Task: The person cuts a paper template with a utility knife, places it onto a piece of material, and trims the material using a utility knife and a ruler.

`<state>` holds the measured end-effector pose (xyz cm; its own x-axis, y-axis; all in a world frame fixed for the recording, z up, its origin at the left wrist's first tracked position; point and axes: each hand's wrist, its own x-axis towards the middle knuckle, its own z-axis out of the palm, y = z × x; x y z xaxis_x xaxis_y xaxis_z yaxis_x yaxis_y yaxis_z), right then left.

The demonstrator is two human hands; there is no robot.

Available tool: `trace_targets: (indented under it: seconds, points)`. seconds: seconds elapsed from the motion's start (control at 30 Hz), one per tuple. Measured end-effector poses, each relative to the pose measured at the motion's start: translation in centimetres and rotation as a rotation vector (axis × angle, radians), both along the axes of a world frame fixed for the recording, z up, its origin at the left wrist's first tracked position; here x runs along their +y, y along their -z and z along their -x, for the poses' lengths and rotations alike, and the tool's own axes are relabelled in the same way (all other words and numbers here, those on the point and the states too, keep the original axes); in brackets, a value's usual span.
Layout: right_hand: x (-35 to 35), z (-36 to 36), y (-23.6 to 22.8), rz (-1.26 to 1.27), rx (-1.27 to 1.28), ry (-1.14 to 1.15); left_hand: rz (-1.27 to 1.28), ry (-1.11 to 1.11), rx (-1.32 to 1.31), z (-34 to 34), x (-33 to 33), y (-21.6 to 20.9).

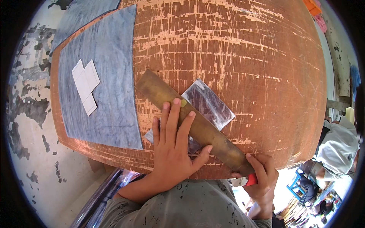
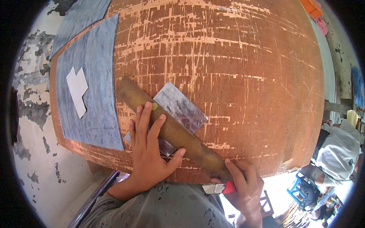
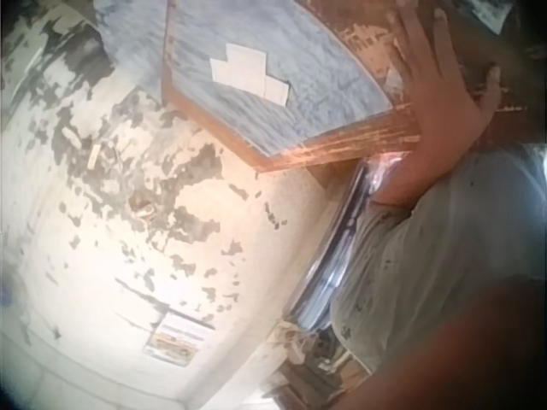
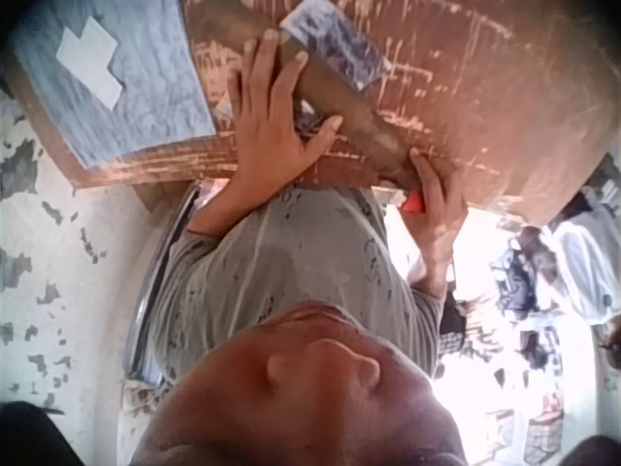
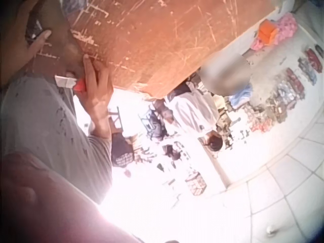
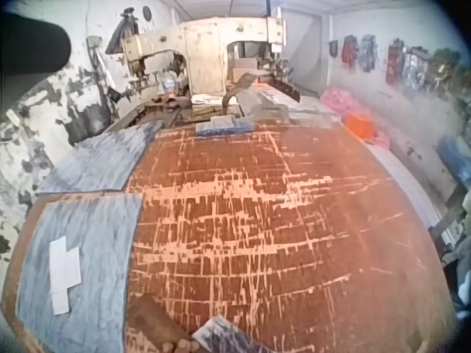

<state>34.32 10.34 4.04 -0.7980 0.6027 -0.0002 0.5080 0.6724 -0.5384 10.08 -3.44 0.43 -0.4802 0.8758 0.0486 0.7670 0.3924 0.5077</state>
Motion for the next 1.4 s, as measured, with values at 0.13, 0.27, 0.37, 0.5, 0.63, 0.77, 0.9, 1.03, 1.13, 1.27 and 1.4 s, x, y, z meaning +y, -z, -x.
trace_targets:
  seconds: [0.13,0.27,0.37,0.5,0.63,0.77,0.9,1.03,1.13,1.27,1.4]
  points:
    - [-0.07,-0.19,-0.09,0.009,-0.018,-0.016,-0.02,-0.029,0.01,-0.06,0.02,0.01]
    - [-0.15,-0.17,-0.06,0.015,-0.035,-0.019,-0.027,-0.034,0.012,-0.11,0.08,0.14]
    - [-0.08,-0.19,-0.17,0.016,-0.029,-0.013,0.025,-0.006,0.02,-0.06,-0.21,0.02]
    - [-0.06,-0.3,-0.14,0.019,-0.023,0.007,0.023,0.0,0.018,0.04,-0.08,0.1]
    - [0.02,-0.48,-0.14,0.034,-0.073,-0.007,0.021,-0.001,0.022,0.05,-0.1,0.15]
    - [0.12,-0.36,-0.27,0.046,-0.074,0.004,0.015,-0.003,0.021,0.04,-0.06,0.24]
    - [0.19,-0.31,-0.23,0.038,-0.077,0.005,-0.024,-0.037,0.011,-0.07,-0.02,0.12]
    - [0.35,-0.28,-0.27,0.074,-0.066,0.007,-0.025,-0.041,0.007,-0.13,-0.02,0.02]
    - [0.42,-0.14,-0.48,0.077,-0.071,0.003,-0.007,-0.022,0.012,-0.03,-0.09,0.07]
    - [0.47,-0.36,-0.33,0.079,-0.074,-0.002,0.017,0.001,0.002,0.11,-0.19,0.07]
    - [0.56,0.08,-0.52,0.078,-0.063,0.017,0.022,0.003,0.001,0.07,-0.12,0.06]
